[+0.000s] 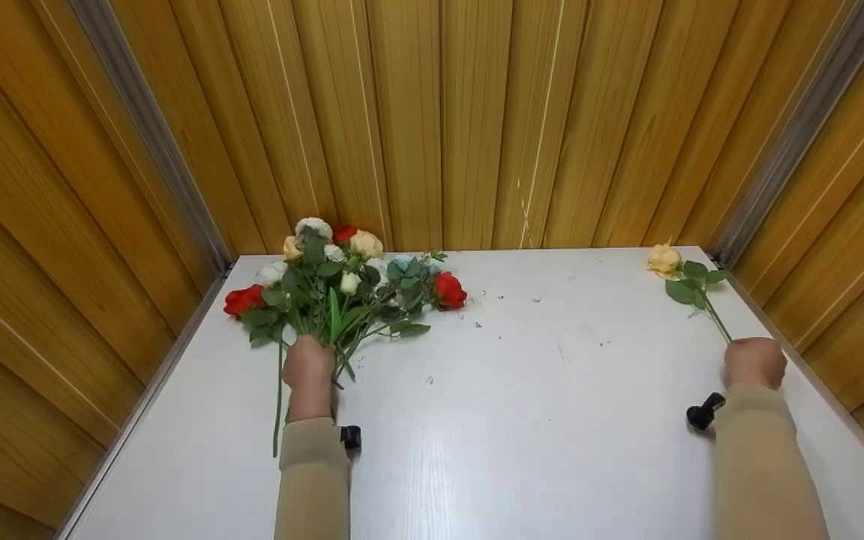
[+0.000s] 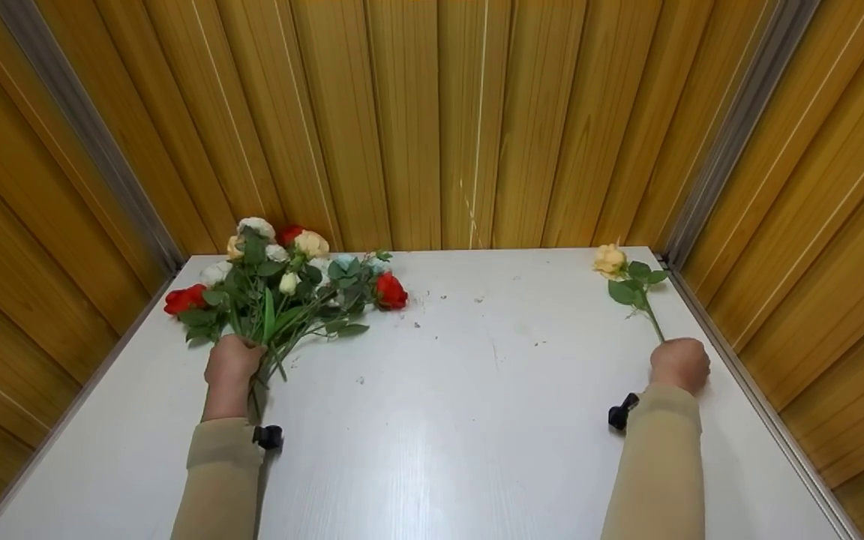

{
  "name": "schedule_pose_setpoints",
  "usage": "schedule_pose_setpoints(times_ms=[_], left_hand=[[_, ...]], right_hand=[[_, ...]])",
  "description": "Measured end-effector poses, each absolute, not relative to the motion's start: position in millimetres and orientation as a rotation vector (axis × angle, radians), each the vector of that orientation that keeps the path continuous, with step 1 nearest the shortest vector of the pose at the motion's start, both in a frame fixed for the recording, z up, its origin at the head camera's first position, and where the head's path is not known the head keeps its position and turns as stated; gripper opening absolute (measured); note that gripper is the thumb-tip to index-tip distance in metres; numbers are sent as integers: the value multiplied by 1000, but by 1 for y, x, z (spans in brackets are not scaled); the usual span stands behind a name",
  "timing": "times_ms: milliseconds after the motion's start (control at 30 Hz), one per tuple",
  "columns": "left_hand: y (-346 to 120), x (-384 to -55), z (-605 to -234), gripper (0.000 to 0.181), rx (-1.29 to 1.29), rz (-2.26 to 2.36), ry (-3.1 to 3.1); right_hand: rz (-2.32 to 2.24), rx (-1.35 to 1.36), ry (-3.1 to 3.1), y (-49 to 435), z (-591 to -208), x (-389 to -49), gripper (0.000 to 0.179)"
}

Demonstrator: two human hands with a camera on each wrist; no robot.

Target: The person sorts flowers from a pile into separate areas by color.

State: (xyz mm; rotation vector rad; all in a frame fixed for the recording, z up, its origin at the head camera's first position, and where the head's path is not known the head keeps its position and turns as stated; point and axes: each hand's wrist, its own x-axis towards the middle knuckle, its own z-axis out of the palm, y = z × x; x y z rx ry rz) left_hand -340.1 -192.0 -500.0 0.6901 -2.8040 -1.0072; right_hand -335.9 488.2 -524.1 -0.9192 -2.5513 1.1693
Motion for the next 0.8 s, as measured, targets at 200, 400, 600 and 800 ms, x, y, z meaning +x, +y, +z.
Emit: schedule_pose_setpoints(times_ms=[200, 400, 600, 800], left_hand=[[-190, -341, -499, 23, 680, -1025, -2793], [-186, -340, -498, 22, 666, -1063, -2760], [-181, -341, -495, 24, 592, -1088, -2716], [-167, -343, -493, 23, 475, -1071, -2641]], right_hand=[[1138, -997, -2560, 487, -528, -334, 45], [1071, -1016, -2583, 474, -517, -336, 45], [1035, -909, -2548, 434, -501, -352, 56], [1013, -654, -2569, 369, -495, -363, 46]])
